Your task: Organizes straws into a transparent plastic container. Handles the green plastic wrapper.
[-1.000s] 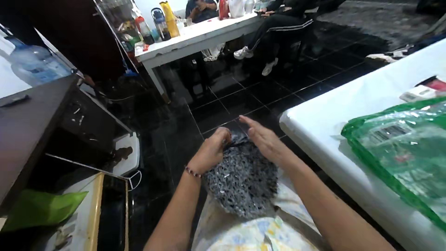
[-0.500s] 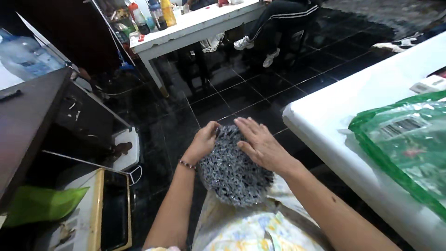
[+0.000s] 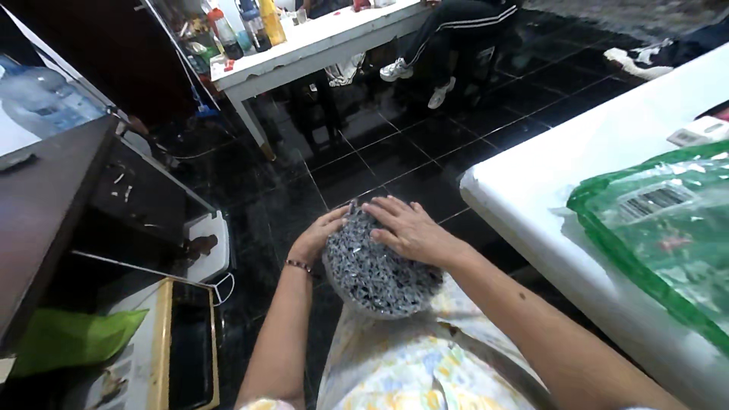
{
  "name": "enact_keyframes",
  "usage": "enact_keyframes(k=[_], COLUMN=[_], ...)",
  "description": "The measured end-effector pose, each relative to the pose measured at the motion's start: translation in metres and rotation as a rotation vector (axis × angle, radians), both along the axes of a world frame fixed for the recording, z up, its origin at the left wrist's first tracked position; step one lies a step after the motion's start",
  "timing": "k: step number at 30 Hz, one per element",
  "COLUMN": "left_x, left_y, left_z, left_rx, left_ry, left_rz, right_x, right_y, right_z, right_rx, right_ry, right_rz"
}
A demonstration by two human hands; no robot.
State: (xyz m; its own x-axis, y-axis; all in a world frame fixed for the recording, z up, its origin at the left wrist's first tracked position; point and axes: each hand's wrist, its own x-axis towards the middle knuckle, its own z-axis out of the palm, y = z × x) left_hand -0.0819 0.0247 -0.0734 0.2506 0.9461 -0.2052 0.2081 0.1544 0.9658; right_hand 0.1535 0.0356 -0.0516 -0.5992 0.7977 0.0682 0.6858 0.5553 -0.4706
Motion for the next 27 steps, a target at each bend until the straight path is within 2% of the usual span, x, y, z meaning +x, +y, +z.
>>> enact_keyframes(k=[5, 9, 11, 13, 15, 18, 23, 27], left_x=[0.006, 0.014, 0.011, 0.009, 0.008, 0.009, 0.001, 0.002], left_y=[0.002, 0.001, 0.001, -0.001, 0.000, -0.001, 0.003, 0.005], left_z=[-0.013, -0.008, -0.007, -0.007, -0.011, -0.011, -0.022, -0.023], left_rx=[0.015, -0.015, 0.009, 0.017, 0.012, -0.025, -0.013, -0.067], left_ry=[-0.090, -0.065, -0.057, -0.058, -0.078, -0.067, -0.150, -0.145], left_rz=[0.030, 0.105, 0.093, 0.073, 0.082, 0.148, 0.170, 0.209], right_x=[-0.009, -0.025, -0.023, -0.022, -0.026, -0.031, -0.032, -0.044], right_y=[0.018, 0.014, 0.020, 0.027, 0.026, 0.023, 0.012, -0.001], right_z=[0.006, 0.010, 0.019, 0.016, 0.006, 0.002, 0.008, 0.009], right_rx=[0.140, -0.087, -0.092, -0.011, 0.011, -0.078, 0.083, -0.102], right_ry=[0.116, -0.066, -0.004, 0.091, 0.040, -0.074, 0.023, -0.139], right_rz=[-0.063, 0.118, 0.077, -0.014, -0.024, 0.019, 0.008, 0.091])
